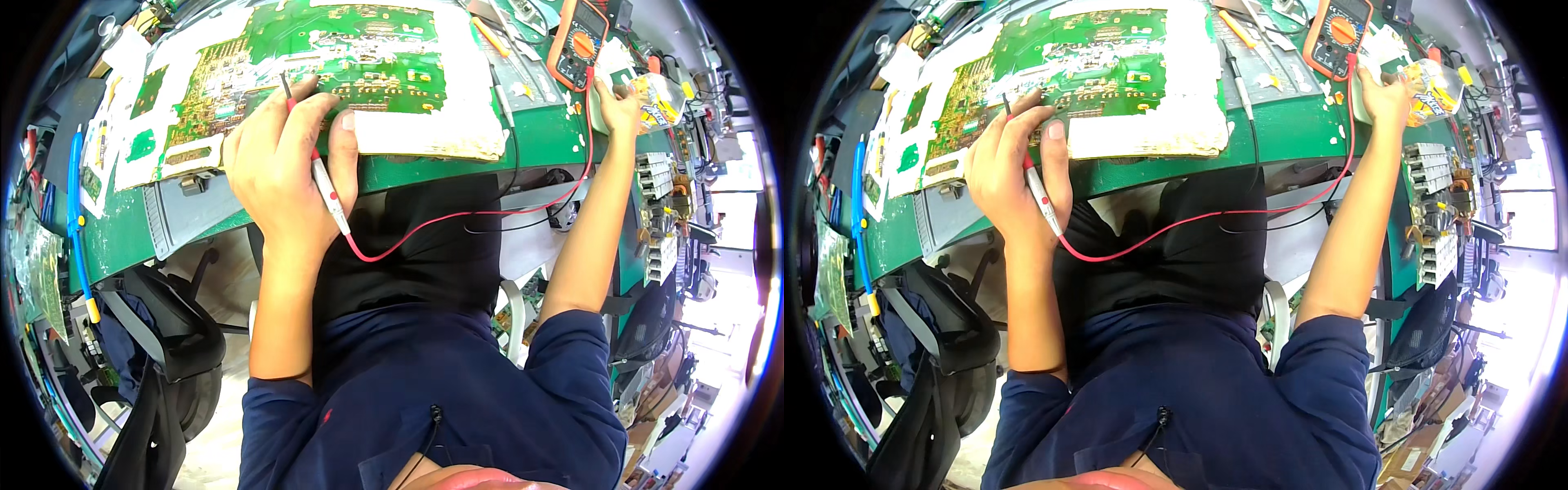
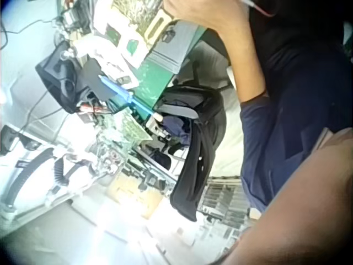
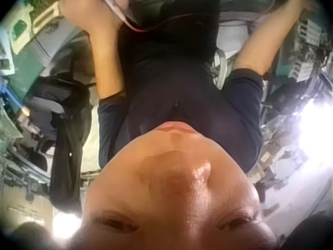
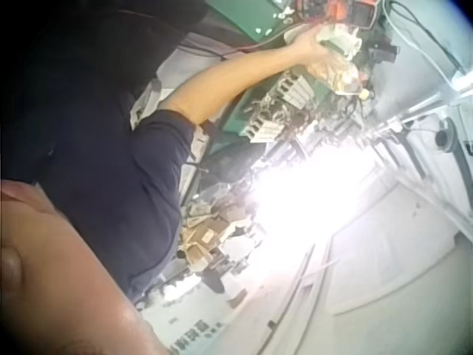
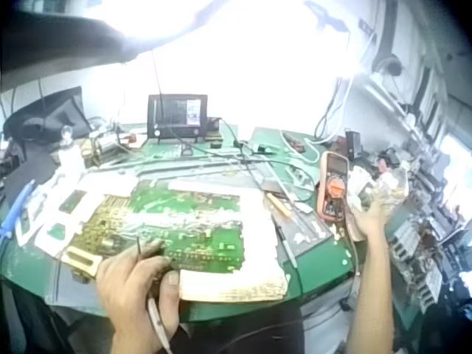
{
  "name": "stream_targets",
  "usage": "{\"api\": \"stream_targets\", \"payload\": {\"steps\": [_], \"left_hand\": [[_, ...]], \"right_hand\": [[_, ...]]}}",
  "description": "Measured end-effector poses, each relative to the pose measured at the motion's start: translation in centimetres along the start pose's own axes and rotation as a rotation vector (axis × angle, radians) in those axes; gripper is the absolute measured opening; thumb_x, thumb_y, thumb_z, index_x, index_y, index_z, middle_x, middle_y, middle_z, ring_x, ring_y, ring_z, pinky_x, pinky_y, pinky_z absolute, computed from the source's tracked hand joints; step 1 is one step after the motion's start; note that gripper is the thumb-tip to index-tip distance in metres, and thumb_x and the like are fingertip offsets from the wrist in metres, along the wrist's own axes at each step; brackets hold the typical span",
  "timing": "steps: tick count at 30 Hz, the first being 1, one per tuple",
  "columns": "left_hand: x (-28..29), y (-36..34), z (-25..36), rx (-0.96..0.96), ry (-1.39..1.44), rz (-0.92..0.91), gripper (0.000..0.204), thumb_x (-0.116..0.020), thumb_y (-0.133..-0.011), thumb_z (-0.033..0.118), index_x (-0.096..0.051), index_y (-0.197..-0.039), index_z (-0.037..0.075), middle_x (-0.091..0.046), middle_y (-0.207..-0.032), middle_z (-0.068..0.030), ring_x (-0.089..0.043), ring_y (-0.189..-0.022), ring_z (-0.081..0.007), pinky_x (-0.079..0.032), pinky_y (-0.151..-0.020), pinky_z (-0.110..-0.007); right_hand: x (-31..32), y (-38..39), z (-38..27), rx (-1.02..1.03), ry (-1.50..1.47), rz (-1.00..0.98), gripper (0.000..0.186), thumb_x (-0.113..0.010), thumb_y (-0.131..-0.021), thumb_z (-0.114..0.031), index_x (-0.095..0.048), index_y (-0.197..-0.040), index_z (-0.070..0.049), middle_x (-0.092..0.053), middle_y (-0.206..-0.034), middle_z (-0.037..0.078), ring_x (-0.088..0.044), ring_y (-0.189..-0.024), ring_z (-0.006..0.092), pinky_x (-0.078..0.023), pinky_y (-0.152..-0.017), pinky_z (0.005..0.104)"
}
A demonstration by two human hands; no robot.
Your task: The person uses a soldering iron and a multimeter probe to work on a large green circuit board. They apply solder to components, check connections with the probe, and move a heavy electronic unit containing copper coils across the workbench.
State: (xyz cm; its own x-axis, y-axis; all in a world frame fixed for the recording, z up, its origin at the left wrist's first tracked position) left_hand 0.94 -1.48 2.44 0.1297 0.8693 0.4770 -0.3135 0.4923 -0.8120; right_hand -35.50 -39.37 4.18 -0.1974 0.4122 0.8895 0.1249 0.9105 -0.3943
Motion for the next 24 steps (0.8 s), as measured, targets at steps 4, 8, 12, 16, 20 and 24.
{"api": "stream_targets", "payload": {"steps": [4,8,12,16,20,24], "left_hand": [[-0.1,-0.5,-0.9,-0.073,-0.014,0.025,0.016,-0.074,-0.086,0.021,-0.073,-0.096,0.009,-0.076,-0.105,-0.0097,-0.070,-0.100,-0.0293,-0.045,-0.088,-0.039],[-0.3,0.0,-0.4,-0.033,0.007,-0.004,0.015,-0.072,-0.087,0.020,-0.074,-0.096,0.007,-0.077,-0.108,-0.0112,-0.070,-0.102,-0.0294,-0.045,-0.090,-0.037],[-0.3,-0.2,-0.4,-0.026,0.020,-0.012,0.017,-0.074,-0.085,0.021,-0.074,-0.096,0.008,-0.076,-0.107,-0.0126,-0.070,-0.103,-0.0303,-0.044,-0.091,-0.037],[-0.2,-0.3,-0.1,-0.008,0.004,-0.063,0.019,-0.069,-0.089,0.017,-0.074,-0.100,0.003,-0.076,-0.111,-0.0161,-0.070,-0.105,-0.0318,-0.043,-0.096,-0.038],[0.1,-0.4,0.1,0.002,-0.004,-0.122,0.021,-0.065,-0.092,0.017,-0.072,-0.103,0.000,-0.076,-0.113,-0.0181,-0.070,-0.108,-0.0330,-0.043,-0.101,-0.040],[-0.1,-0.4,-0.2,-0.014,0.020,-0.103,0.024,-0.068,-0.092,0.024,-0.073,-0.105,0.005,-0.076,-0.113,-0.0150,-0.070,-0.107,-0.0311,-0.042,-0.098,-0.038]], "right_hand": [[-3.4,0.8,0.5,0.023,-0.074,-0.013,0.074,-0.073,-0.082,-0.057,-0.068,-0.133,-0.004,-0.069,-0.129,0.023,-0.066,-0.122,0.0351,-0.049,-0.105,0.0425],[-2.8,-0.1,1.1,0.073,-0.006,-0.006,0.072,-0.072,-0.082,-0.056,-0.069,-0.133,-0.005,-0.069,-0.128,0.024,-0.066,-0.122,0.0349,-0.050,-0.105,0.0427],[-3.1,0.2,1.4,0.148,0.016,-0.023,0.067,-0.069,-0.085,-0.053,-0.069,-0.131,-0.004,-0.069,-0.128,0.024,-0.066,-0.122,0.0361,-0.050,-0.105,0.0417],[-2.6,0.7,2.1,0.203,-0.026,-0.056,0.059,-0.066,-0.091,-0.047,-0.069,-0.130,-0.003,-0.069,-0.129,0.023,-0.067,-0.121,0.0353,-0.050,-0.104,0.0402],[0.3,4.0,0.2,0.262,-0.178,-0.004,0.048,-0.063,-0.098,-0.036,-0.068,-0.130,-0.001,-0.067,-0.133,0.022,-0.065,-0.124,0.0351,-0.047,-0.107,0.0404],[3.9,11.4,-5.0,0.377,-0.581,0.169,0.035,-0.068,-0.097,-0.023,-0.070,-0.125,-0.002,-0.070,-0.128,0.015,-0.067,-0.116,0.0261,-0.049,-0.104,0.0391]]}}
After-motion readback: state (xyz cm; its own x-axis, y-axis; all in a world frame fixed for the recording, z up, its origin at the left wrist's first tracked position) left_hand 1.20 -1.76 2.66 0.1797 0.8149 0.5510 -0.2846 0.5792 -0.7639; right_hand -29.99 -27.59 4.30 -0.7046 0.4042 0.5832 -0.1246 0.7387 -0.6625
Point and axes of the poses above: each hand's wrist, its own y-axis away from the middle knuckle, its own x-axis out of the back of the hand, z = x × y, the point moved 3 cm from there along -y, towards the middle knuckle
